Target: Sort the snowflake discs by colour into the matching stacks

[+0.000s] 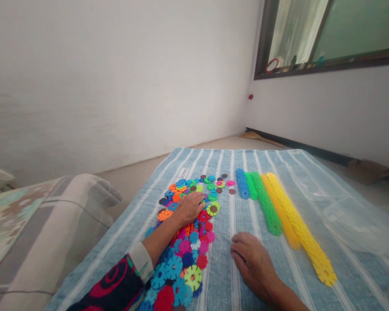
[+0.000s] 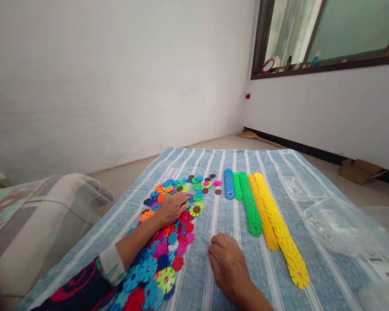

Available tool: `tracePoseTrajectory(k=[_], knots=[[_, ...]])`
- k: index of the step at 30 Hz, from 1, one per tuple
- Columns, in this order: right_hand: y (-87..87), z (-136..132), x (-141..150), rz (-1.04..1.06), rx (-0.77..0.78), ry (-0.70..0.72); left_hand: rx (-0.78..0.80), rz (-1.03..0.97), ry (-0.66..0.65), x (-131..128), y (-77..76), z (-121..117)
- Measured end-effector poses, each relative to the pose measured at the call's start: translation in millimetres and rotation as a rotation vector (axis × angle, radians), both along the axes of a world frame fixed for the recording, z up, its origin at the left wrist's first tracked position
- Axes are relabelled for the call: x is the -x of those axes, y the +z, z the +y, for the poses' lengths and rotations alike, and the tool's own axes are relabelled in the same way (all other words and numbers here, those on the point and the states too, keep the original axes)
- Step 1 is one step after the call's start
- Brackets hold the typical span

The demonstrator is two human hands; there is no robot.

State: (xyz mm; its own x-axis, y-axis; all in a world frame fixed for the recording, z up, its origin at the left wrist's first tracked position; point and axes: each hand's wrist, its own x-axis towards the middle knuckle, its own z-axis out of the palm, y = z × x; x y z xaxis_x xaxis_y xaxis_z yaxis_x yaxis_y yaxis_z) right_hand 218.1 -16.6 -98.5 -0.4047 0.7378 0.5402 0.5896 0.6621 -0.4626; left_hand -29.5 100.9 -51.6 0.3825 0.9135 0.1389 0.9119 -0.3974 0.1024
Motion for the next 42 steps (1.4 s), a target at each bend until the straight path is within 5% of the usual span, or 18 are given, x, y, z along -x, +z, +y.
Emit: tracePoseTrajectory(k=[16, 25, 42], knots=[[-4.0, -3, -2, -0.009, -0.033, -0.003, 0.009, -0.005, -0.004, 17, 7.4, -59], [-9.0, -2, -4, -0.014, -0.061, -0.001, 0.058, 0.129, 0.268, 39, 13.8, -26], [-8.8, -2, -5, -0.024, -0.033, 0.003, 0.081, 0.224, 0.269, 41, 8.4, -7]])
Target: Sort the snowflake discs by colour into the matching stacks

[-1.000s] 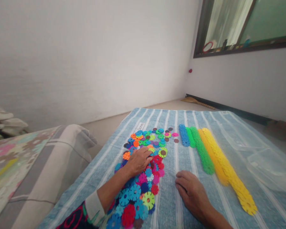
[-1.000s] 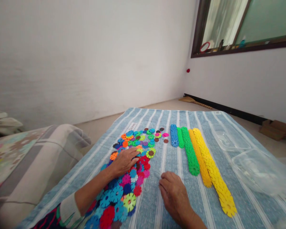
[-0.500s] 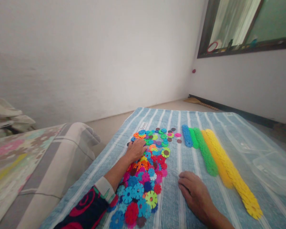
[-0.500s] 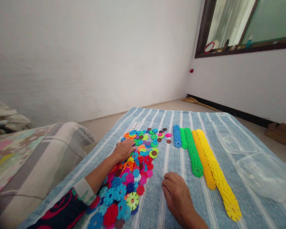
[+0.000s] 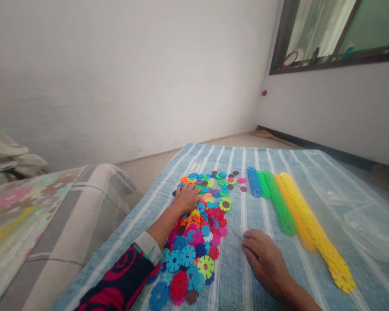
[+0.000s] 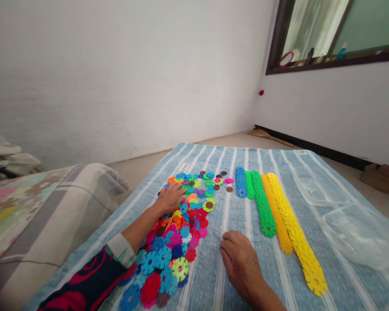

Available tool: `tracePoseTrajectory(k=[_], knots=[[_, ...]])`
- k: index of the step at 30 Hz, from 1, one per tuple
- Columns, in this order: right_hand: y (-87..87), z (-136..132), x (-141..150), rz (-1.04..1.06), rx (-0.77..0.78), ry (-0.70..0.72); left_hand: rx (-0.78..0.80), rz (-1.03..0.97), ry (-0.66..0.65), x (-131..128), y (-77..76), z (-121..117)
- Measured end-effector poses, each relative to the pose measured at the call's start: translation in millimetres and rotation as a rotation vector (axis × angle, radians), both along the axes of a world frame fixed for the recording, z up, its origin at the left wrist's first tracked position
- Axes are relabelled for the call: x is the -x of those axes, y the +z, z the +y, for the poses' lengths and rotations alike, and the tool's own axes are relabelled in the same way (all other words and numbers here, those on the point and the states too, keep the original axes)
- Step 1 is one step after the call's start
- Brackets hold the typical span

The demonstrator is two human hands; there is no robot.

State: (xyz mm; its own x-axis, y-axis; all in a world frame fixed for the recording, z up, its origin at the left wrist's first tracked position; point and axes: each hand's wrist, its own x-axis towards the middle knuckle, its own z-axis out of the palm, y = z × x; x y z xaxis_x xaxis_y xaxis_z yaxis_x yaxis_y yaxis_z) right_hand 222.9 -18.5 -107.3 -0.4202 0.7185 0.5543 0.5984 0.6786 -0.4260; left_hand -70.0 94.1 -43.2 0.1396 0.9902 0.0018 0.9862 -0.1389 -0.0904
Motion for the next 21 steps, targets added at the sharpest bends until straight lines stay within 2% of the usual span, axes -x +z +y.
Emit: tracePoseTrajectory(k=[11, 16, 21], knots=[[1.6, 0, 1, 0.008, 0.006, -0.003, 0.004, -0.002, 0.063, -9, 4.3, 1], [2.3, 0, 0, 0.004, 0.019, 0.006, -0.108, -0.033, 0.012, -12, 8.0, -4], [4.5, 0, 1, 0.000, 0.013, -0.002, -0.143, -0.062, 0.011, -14, 2.1, 0]])
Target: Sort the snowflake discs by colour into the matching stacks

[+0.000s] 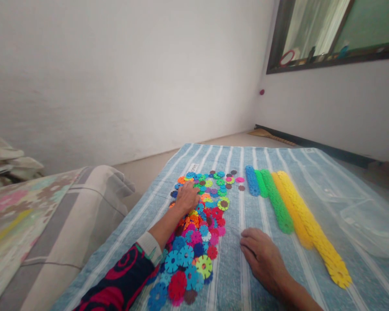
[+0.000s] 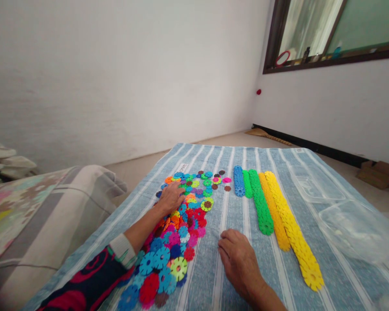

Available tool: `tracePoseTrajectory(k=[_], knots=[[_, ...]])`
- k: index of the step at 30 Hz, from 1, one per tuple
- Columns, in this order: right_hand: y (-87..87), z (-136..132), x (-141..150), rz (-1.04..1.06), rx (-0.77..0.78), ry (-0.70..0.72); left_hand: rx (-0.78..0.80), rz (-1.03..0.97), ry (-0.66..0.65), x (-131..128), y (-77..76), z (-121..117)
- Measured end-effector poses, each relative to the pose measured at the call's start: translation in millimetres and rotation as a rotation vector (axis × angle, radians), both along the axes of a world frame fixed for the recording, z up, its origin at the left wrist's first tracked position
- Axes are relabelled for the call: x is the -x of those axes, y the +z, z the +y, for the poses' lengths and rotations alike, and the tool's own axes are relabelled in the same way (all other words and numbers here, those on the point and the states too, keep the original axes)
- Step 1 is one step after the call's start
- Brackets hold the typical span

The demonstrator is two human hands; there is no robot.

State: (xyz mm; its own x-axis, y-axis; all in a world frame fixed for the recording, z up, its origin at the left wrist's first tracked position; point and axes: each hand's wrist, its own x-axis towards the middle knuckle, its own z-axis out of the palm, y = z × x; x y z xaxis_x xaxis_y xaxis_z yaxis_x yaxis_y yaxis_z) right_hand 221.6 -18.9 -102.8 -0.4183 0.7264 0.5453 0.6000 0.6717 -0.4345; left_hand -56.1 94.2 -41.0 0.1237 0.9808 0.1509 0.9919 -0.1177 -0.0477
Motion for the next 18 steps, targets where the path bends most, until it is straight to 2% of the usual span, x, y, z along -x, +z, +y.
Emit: tracePoseTrajectory(k=[4, 9, 13, 18], knots=[[0.6, 1, 0, 0.002, 0.007, 0.007, -0.012, -0.010, -0.002, -2, -4.7, 7], [2.2, 2, -1, 0.013, 0.026, 0.024, -0.010, 0.002, -0.018, -6, 0.1, 14], [4.9, 2, 0, 0.014, 0.034, 0.022, -0.006, 0.027, -0.072, -6, 2.7, 22], [10.8, 3, 2, 0.001, 0.072, 0.007, 0.001, 0.078, -0.157, -4, -1.5, 29]])
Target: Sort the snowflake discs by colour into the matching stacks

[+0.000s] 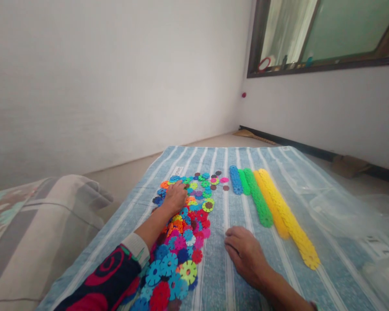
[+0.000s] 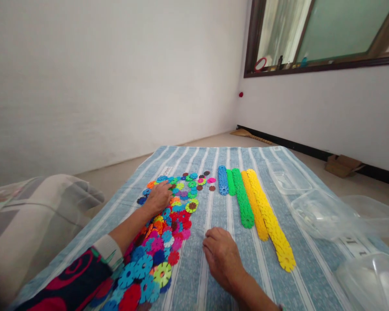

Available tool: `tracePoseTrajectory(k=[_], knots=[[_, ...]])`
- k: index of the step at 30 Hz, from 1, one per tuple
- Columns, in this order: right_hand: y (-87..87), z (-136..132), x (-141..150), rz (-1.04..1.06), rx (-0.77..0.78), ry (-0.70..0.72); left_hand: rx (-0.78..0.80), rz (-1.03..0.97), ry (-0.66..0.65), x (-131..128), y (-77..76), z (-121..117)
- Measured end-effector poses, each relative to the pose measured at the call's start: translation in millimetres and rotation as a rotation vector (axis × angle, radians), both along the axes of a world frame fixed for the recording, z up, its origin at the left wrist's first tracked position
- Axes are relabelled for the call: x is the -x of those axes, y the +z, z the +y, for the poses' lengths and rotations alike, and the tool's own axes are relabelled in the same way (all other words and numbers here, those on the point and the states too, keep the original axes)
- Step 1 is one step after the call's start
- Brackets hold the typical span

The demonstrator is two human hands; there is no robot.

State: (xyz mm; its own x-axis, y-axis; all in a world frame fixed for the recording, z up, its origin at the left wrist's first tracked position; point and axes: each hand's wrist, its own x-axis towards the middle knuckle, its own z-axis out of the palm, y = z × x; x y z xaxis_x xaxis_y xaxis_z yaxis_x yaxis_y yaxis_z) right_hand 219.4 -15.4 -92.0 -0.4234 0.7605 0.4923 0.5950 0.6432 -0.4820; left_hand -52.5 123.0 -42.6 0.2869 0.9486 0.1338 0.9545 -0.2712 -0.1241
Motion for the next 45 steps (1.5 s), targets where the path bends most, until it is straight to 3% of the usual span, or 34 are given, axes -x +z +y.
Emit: tracePoseTrajectory(k=[11, 20, 28, 34, 45], knots=[[-0.7, 3, 4, 0.001, 0.000, -0.020, 0.020, 0.078, -0.119, -5, 12.9, 1], [0.5, 3, 3, -0.010, 0.012, -0.023, 0.057, 0.106, -0.159, -11, 15.8, 1], [-0.1, 2, 4, 0.018, 0.022, -0.018, 0.056, 0.036, -0.245, 3, 10.9, 6], [-0.9, 2, 3, -0.010, 0.017, -0.018, 0.078, 0.082, -0.207, 4, 11.2, 7], [0.2, 2, 2, -0.019, 0.014, -0.015, 0.076, -0.074, -0.200, 13, 6.6, 5]])
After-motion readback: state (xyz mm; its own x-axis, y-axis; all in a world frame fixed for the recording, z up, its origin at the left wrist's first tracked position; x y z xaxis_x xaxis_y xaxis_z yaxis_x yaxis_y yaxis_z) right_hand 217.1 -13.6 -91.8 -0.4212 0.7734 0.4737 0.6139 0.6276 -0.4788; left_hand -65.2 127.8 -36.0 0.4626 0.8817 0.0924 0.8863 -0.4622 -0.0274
